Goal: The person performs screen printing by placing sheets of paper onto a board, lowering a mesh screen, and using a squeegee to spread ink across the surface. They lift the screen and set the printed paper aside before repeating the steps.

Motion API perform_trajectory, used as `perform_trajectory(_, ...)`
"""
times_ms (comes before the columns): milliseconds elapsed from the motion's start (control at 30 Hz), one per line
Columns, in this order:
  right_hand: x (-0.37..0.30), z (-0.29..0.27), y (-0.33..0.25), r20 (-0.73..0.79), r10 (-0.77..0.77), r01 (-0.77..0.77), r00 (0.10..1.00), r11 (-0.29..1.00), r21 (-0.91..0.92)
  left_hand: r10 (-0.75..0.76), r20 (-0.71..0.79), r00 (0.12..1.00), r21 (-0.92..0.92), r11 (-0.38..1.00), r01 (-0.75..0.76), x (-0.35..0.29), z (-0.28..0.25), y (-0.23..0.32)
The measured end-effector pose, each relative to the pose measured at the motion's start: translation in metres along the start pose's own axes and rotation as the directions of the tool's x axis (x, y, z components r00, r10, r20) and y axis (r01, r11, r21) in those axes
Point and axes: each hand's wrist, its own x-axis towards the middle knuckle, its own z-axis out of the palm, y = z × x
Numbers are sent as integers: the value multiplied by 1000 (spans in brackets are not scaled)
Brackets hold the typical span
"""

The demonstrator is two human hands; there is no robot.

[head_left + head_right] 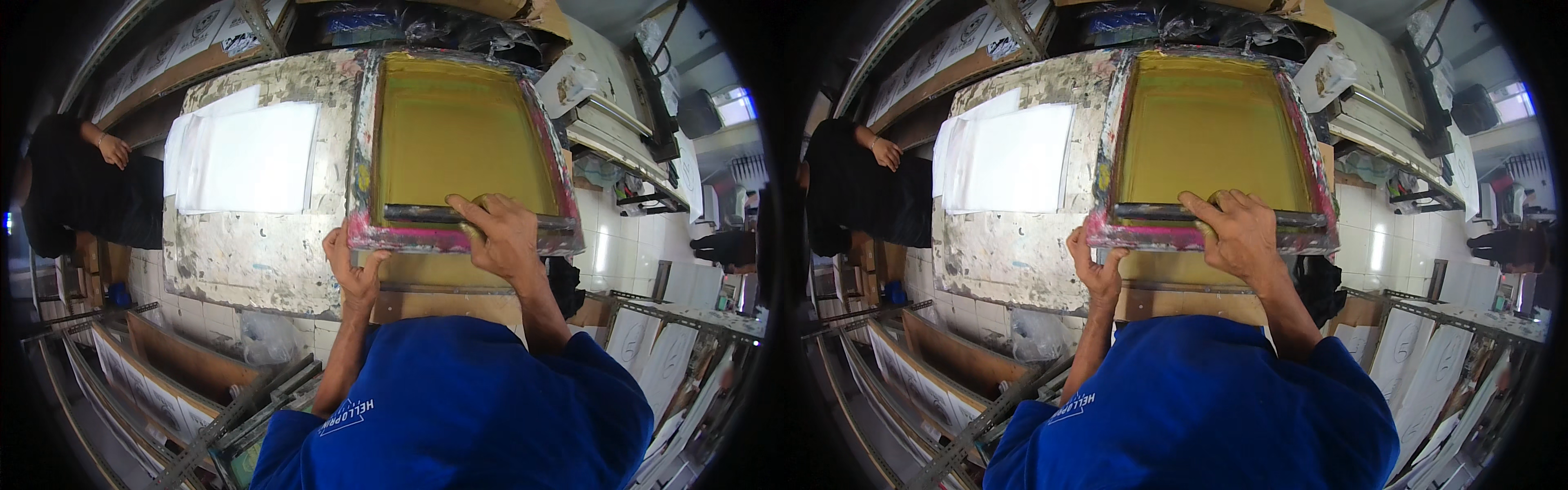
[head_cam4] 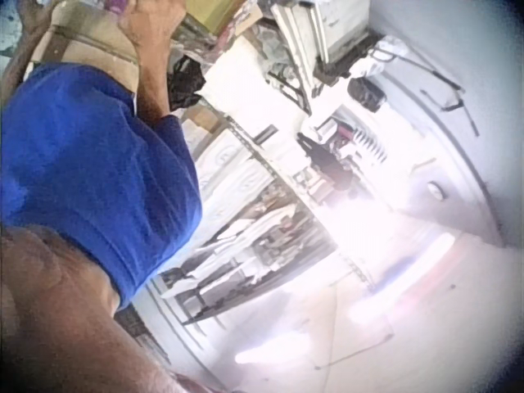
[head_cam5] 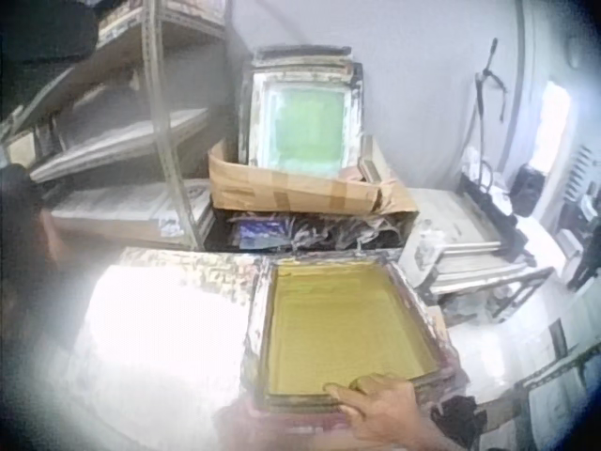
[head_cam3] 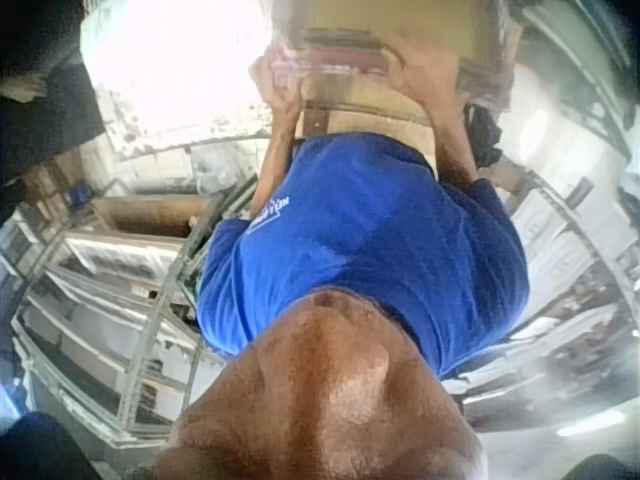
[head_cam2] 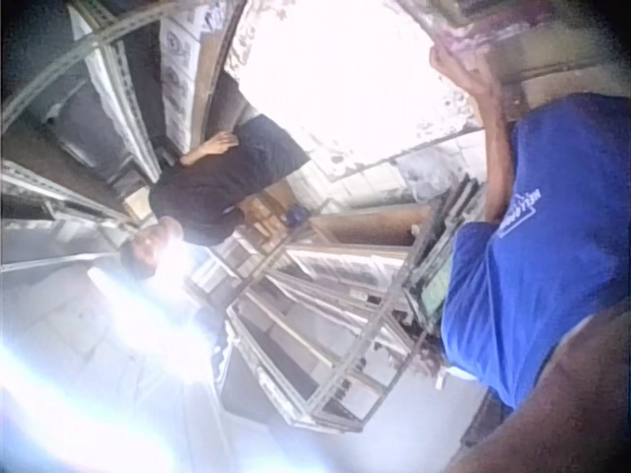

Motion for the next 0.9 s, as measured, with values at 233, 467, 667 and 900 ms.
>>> perform_trajectory(233, 74, -82, -7, -189, -163, 126, 968, 973, -195, 10, -220, 975, -381, 920, -95, 96, 15, 65)
perform_trajectory(467, 168, -137, 15, -299, -292, 285, 908, 956, -68, -258, -15, 966, 288, 924, 251, 74, 39, -33)
perform_trajectory(667, 179, -144, 15, -311, -246, 216, 918, 968, -128, -221, 95, 971, 667, 738, 103, 7, 67, -64)
perform_trajectory(900, 181, -147, 20, -236, -154, 156, 960, 988, -11, -458, 125, 880, 323, 857, 400, 14, 79, -65)
